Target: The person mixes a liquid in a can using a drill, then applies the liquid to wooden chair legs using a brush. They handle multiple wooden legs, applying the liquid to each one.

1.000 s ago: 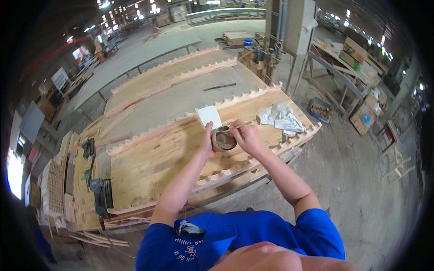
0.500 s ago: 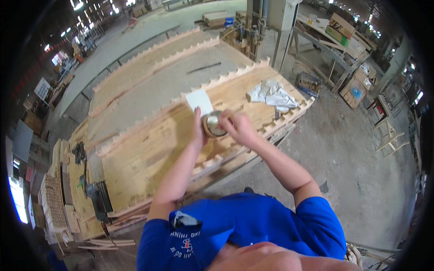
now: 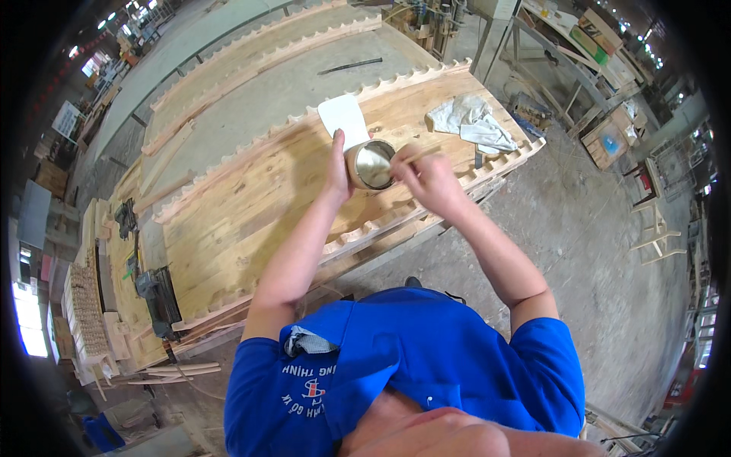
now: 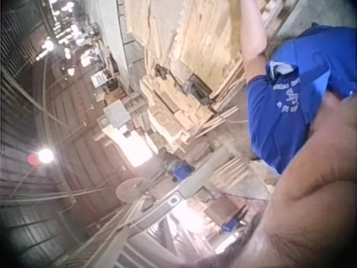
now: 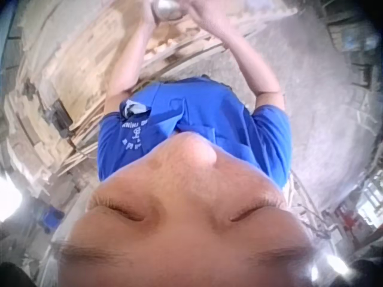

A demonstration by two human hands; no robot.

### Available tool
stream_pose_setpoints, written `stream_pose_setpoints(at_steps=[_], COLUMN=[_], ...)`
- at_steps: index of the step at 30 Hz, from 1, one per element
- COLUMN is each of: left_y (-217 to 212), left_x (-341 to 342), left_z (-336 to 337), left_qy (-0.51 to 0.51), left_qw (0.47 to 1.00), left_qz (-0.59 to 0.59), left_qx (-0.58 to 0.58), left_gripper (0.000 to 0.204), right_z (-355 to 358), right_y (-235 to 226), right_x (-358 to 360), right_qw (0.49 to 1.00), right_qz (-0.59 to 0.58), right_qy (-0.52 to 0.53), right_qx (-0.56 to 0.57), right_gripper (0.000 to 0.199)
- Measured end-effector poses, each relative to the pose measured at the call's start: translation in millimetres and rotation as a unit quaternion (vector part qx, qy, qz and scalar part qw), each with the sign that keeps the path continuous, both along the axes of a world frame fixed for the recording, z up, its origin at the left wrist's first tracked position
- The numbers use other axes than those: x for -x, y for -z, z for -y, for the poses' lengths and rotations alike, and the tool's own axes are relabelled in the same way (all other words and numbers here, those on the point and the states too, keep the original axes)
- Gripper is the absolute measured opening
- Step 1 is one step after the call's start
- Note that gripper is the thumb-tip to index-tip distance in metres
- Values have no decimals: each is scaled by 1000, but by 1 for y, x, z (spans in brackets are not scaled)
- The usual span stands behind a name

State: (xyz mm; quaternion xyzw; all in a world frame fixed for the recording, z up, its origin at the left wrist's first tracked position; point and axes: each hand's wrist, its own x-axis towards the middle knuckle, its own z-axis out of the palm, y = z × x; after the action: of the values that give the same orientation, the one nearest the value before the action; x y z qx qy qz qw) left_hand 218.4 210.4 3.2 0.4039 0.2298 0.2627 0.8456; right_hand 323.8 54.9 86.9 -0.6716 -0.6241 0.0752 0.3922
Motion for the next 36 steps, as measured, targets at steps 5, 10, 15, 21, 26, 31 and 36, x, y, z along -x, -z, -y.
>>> stream_pose_setpoints(at_steps=[5, 10, 15, 21, 26, 31, 36], left_y=[-9, 7, 3, -1, -1, 0, -2], left_x=[0, -2, -3, 3, 5, 5, 8], left_z=[7, 1, 1, 1, 1, 3, 4], left_qy=[69, 134, 149, 119, 58, 2, 61], left_qw=[997, 988, 987, 992, 997, 995, 993], left_qz=[-34, -77, -52, -44, -31, -88, -79], left_qx=[-1, -8, 21, 22, 40, 45, 68], left_gripper=[76, 84, 76, 81, 79, 75, 69], right_z=[-13, -26, -15, 7, 15, 6, -13], right_y=[4, -15, -21, -11, -7, -6, -9], right_x=[-12, -35, -53, -49, -26, -7, 0], right_qw=[993, 977, 980, 988, 997, 995, 974], right_qz=[-44, 67, 122, 137, 62, 6, -176], right_qy=[-98, -197, -147, -70, -45, -89, -132], right_qx=[-50, -51, -52, -21, 29, 53, 45], right_gripper=[15, 15, 9, 9, 9, 14, 22])
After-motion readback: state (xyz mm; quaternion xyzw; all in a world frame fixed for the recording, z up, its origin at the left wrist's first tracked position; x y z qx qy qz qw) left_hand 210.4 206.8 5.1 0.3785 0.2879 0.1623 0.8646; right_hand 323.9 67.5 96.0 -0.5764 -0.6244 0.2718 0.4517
